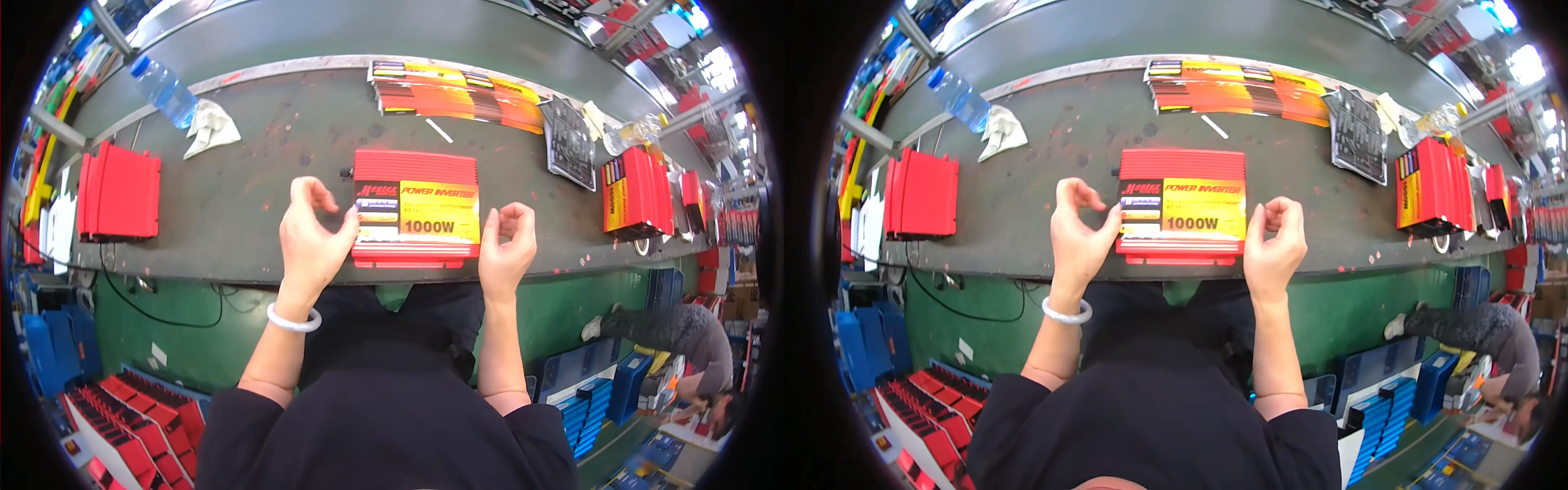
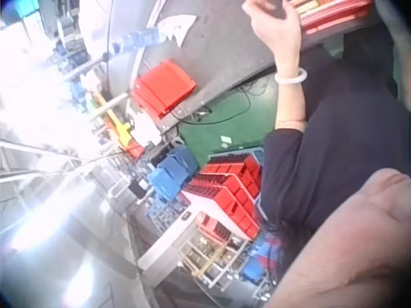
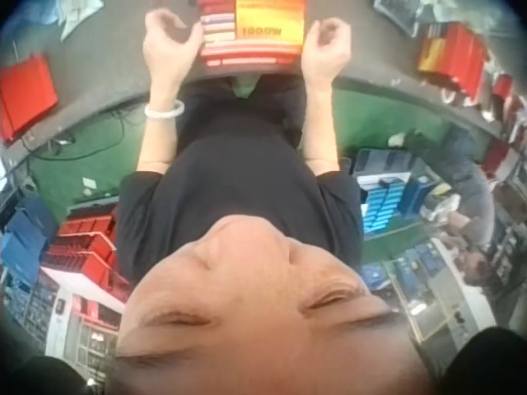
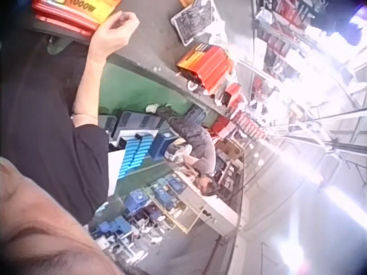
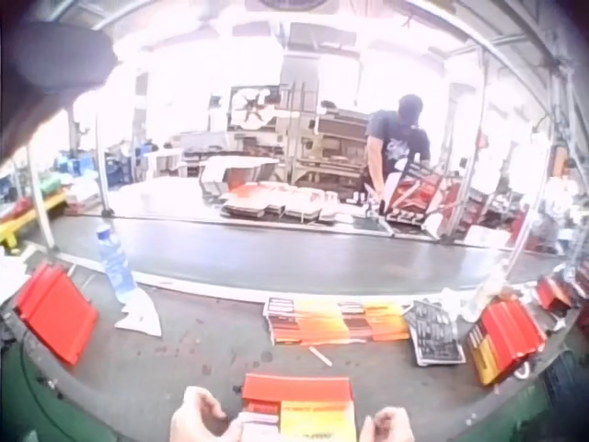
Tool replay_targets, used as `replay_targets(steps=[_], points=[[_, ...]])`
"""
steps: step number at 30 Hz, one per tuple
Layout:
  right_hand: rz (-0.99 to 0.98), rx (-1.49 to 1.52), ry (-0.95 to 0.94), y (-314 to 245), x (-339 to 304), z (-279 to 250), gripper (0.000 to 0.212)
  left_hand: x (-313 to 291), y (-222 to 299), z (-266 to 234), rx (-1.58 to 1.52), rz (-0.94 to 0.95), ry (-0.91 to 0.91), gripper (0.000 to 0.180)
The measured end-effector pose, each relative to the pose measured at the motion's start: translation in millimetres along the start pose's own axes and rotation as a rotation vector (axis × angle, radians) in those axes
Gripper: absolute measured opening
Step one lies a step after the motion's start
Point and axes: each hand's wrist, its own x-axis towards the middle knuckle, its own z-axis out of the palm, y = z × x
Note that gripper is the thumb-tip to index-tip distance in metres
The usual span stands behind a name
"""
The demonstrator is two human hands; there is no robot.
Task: The recorder is assembling and applying labels to power inverter housings on a production line.
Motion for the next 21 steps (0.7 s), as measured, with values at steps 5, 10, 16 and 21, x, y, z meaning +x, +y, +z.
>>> replay_targets(steps=[5, 10, 16, 21], points=[[-0.545, -0.18, -0.341, -39.8, -12.8, -1.1, 0.041, -4.4, 18.1, -7.0, 0.287, 0.427, -0.371, 0.047], [-0.648, -0.226, -0.751, -59.9, -35.9, 22.3, 0.078, 0.3, 5.6, -11.5, 0.549, 0.502, -0.505, 0.05], [-0.543, -0.581, -0.779, -33.8, 1.4, -9.4, 0.082, -1.7, 10.4, -14.4, 0.649, 0.519, -0.494, 0.057], [-0.245, -0.721, -0.583, 24.8, 11.2, -48.6, 0.078, -1.4, 10.2, -12.1, 0.634, 0.51, -0.502, 0.058]])
